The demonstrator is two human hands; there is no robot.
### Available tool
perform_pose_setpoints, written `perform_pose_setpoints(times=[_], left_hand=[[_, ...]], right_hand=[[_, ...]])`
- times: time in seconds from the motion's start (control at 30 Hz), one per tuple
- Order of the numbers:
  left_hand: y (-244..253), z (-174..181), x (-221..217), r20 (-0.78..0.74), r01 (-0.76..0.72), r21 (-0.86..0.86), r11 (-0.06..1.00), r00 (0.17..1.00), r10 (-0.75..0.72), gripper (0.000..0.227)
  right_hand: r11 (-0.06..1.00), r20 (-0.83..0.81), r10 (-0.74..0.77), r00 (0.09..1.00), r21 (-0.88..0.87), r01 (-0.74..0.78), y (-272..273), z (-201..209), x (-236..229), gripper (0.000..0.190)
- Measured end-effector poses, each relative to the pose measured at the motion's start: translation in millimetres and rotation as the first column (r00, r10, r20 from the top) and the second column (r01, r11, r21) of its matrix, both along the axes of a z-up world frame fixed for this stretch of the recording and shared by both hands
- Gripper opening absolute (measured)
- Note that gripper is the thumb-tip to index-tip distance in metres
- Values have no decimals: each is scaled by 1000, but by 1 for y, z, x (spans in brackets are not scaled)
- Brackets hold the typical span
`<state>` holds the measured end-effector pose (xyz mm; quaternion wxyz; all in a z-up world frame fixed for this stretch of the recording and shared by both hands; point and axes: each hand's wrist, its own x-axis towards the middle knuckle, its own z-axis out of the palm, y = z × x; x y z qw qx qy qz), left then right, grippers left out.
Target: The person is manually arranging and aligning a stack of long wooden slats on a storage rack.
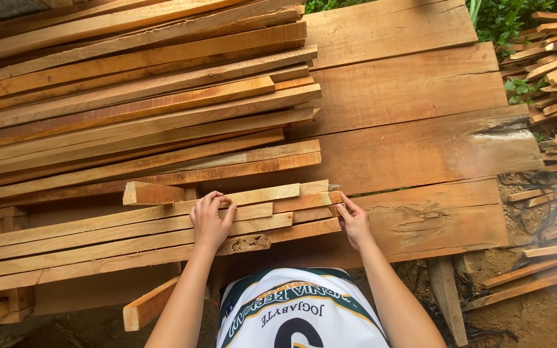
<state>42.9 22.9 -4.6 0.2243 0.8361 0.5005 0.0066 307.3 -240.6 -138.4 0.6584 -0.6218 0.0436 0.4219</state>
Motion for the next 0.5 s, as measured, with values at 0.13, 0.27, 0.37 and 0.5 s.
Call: perform_pose_setpoints(times=[0.13,0.27,0.37,0.5], left_hand=[[1,0,0,2,0,-6,1000,1000,0,20],[-1,-2,0,-5,-4,-20,1000,1000,4,21],[-1,-2,-1,4,-3,-16,1000,1000,3,22],[-3,0,0,9,4,2,1000,1000,-4,22]], right_hand=[[999,-13,36,999,-25,-36,0,-4,4,47],[998,-63,58,996,-32,-60,10,20,6,51],[987,-64,106,992,-116,-113,17,-19,15,65],[991,49,89,995,-100,-84,39,8,10,69]])
